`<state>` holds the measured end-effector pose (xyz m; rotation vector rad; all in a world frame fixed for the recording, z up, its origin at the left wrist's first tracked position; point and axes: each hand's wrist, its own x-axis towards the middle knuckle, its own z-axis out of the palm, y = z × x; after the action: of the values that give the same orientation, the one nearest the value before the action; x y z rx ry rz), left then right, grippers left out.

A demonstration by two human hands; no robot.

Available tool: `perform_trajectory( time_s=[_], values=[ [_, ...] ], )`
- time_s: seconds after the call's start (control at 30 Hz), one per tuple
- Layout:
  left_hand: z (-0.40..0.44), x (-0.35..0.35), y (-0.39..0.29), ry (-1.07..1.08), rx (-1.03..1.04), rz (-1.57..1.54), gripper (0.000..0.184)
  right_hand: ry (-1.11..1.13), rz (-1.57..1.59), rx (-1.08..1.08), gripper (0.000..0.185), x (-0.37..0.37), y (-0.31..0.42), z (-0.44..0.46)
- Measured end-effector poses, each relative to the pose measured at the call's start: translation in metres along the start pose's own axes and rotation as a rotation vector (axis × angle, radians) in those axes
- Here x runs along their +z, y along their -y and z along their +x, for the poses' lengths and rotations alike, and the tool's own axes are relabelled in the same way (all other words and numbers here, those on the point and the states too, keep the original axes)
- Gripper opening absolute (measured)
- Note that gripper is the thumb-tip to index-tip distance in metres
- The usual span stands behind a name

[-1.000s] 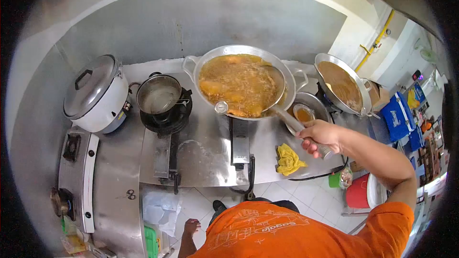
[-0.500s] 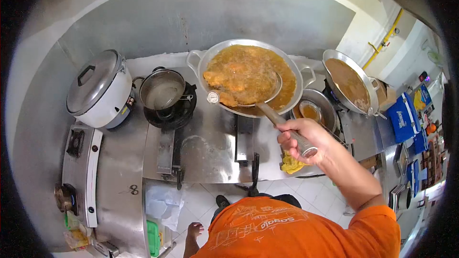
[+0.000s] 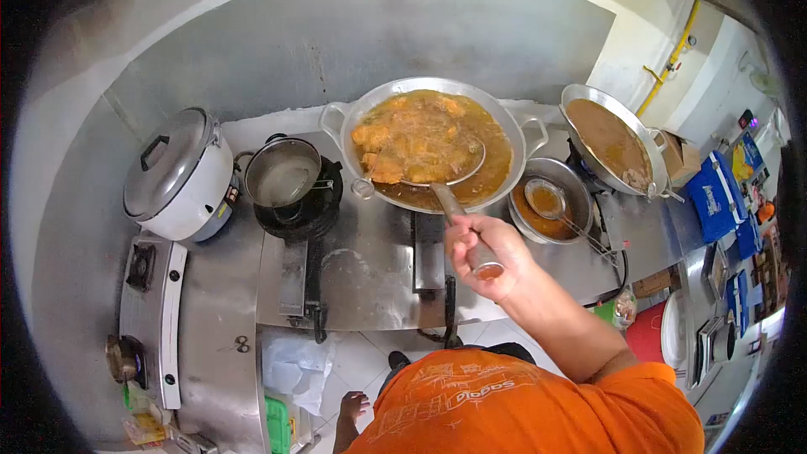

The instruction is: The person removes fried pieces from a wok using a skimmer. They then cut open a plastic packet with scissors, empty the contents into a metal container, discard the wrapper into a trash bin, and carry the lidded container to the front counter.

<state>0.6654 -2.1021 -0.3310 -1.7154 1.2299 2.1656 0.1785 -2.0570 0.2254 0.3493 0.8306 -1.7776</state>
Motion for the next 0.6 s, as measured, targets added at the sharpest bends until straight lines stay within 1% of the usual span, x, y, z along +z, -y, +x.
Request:
perform_trajectory(
  time_s=[0.03,0.07,0.17,0.2,0.27,0.3,0.33,0.37,0.43,0.47,0.53,0.57,0.6],
  values=[
    [-0.006,0.006,-0.004,-0.055,0.032,0.075,0.024,0.001,0.025,-0.030,0.018,0.001,-0.003,0.001],
    [-0.011,0.007,-0.007,0.016,0.083,-0.087,0.021,0.042,0.134,-0.007,0.015,-0.007,-0.002,0.016],
    [-0.014,0.019,-0.026,-0.044,-0.015,-0.012,0.021,0.049,0.304,-0.012,0.010,-0.009,0.002,0.036],
    [-0.019,0.025,-0.033,-0.064,-0.016,-0.002,0.021,0.080,0.341,0.001,0.009,-0.011,0.004,0.039],
    [-0.032,0.033,-0.039,-0.107,-0.026,0.015,0.021,0.083,0.184,-0.020,0.019,-0.026,0.007,0.048],
    [-0.033,0.029,-0.035,-0.044,-0.049,-0.084,0.021,0.082,0.108,-0.031,0.024,-0.033,0.007,0.049],
    [-0.025,0.021,-0.024,0.020,-0.069,-0.181,0.021,0.025,-0.065,-0.047,0.025,-0.033,0.008,0.037],
    [-0.018,0.014,-0.016,0.086,-0.088,-0.279,0.021,0.041,-0.055,0.017,0.026,-0.044,0.014,0.038],
    [-0.031,0.021,-0.006,0.038,0.057,-0.132,0.023,0.075,-0.045,0.146,0.026,-0.075,0.037,0.042],
    [-0.037,0.025,0.000,0.013,0.125,-0.059,0.024,0.053,-0.118,0.148,0.025,-0.082,0.048,0.038],
    [-0.021,0.019,0.029,-0.026,-0.016,-0.113,0.027,0.004,-0.258,0.155,0.023,-0.096,0.067,0.031],
    [-0.014,0.017,0.039,-0.047,-0.082,-0.140,0.029,-0.011,-0.352,0.142,0.017,-0.104,0.074,0.026],
    [-0.021,0.020,0.034,-0.042,-0.027,0.229,0.031,-0.023,-0.449,0.129,0.012,-0.108,0.082,0.022]
  ],
)
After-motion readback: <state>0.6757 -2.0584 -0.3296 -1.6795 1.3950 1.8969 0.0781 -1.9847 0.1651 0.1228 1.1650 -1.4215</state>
